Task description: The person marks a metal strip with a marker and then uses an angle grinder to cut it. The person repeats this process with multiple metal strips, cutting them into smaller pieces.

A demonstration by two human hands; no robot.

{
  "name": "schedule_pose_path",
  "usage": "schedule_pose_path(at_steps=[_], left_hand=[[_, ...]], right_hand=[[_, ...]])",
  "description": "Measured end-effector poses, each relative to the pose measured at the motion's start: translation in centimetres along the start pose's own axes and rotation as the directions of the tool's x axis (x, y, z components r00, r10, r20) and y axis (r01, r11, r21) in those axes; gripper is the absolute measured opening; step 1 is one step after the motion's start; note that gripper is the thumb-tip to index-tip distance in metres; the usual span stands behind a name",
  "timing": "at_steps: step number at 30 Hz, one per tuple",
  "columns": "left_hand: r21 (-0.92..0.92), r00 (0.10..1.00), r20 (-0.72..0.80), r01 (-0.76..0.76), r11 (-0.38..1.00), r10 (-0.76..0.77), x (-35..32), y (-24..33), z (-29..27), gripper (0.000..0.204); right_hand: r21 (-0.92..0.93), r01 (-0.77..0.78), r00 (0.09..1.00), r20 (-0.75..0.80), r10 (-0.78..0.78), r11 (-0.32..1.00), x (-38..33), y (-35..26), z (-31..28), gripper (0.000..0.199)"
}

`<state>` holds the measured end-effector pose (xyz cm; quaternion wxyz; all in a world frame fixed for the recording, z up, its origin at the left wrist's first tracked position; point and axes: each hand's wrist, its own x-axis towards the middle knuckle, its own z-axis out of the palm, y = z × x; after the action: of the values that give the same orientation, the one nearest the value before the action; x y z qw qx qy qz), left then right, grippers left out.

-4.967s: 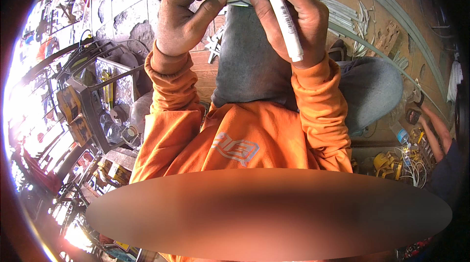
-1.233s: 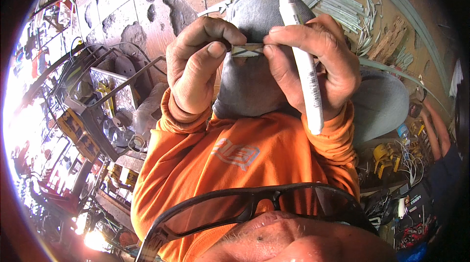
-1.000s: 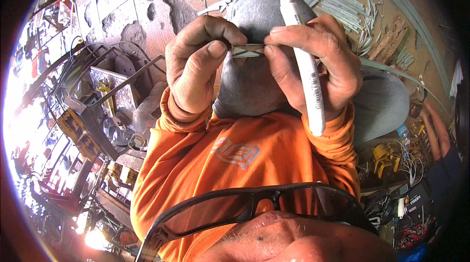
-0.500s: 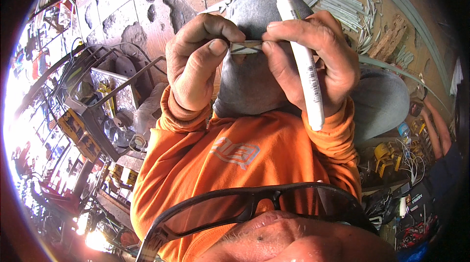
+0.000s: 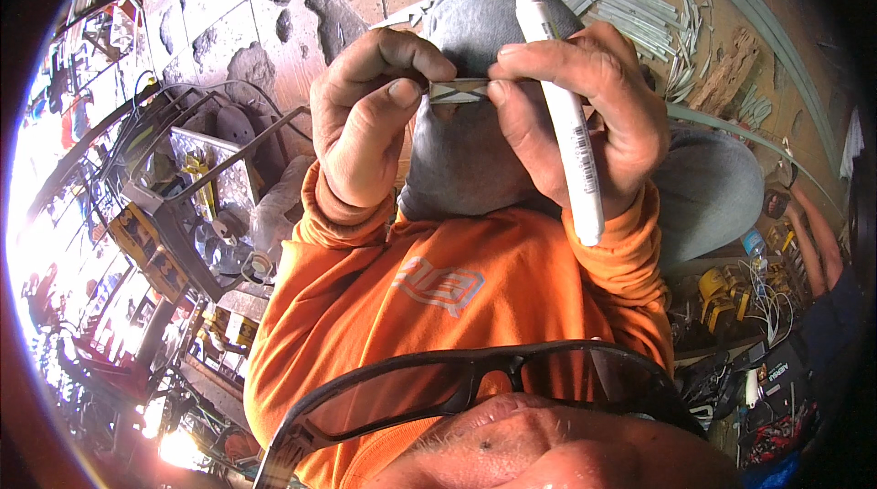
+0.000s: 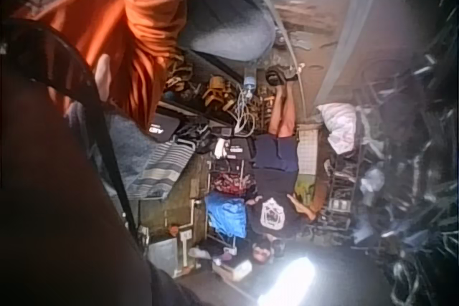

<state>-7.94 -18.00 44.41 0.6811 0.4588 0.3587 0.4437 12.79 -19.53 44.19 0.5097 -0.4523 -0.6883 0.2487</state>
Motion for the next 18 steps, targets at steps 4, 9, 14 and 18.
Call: schedule_pose_path(at_steps=[4, 9, 14, 18], left_hand=[[-0.042, 1.0, -0.005, 0.016, 0.999, -0.016, -0.2, -0.2, -0.1, 0.026], [-0.083, 0.999, -0.025, 0.029, 0.996, -0.031, -0.4, -0.1, 0.1, 0.024], [0.169, 0.999, -0.032, -0.018, 0.985, 0.024, -0.4, 0.0, 0.7, 0.024], [0.215, 0.995, -0.073, -0.045, 0.976, 0.062, -0.2, -0.1, 1.3, 0.017]], right_hand=[[0.003, 0.015, 1.0, -0.001, -0.015, 1.0, 0.0, 0.1, 0.0, 0.032], [0.032, -0.001, 1.0, 0.019, 0.001, 0.999, 0.0, 0.1, 0.0, 0.032], [-0.006, 0.0, 1.0, 0.022, 0.0, 1.0, 0.0, -0.1, -0.1, 0.031], [0.015, 0.009, 1.0, 0.002, -0.01, 1.0, 0.1, 0.0, 0.0, 0.032]])
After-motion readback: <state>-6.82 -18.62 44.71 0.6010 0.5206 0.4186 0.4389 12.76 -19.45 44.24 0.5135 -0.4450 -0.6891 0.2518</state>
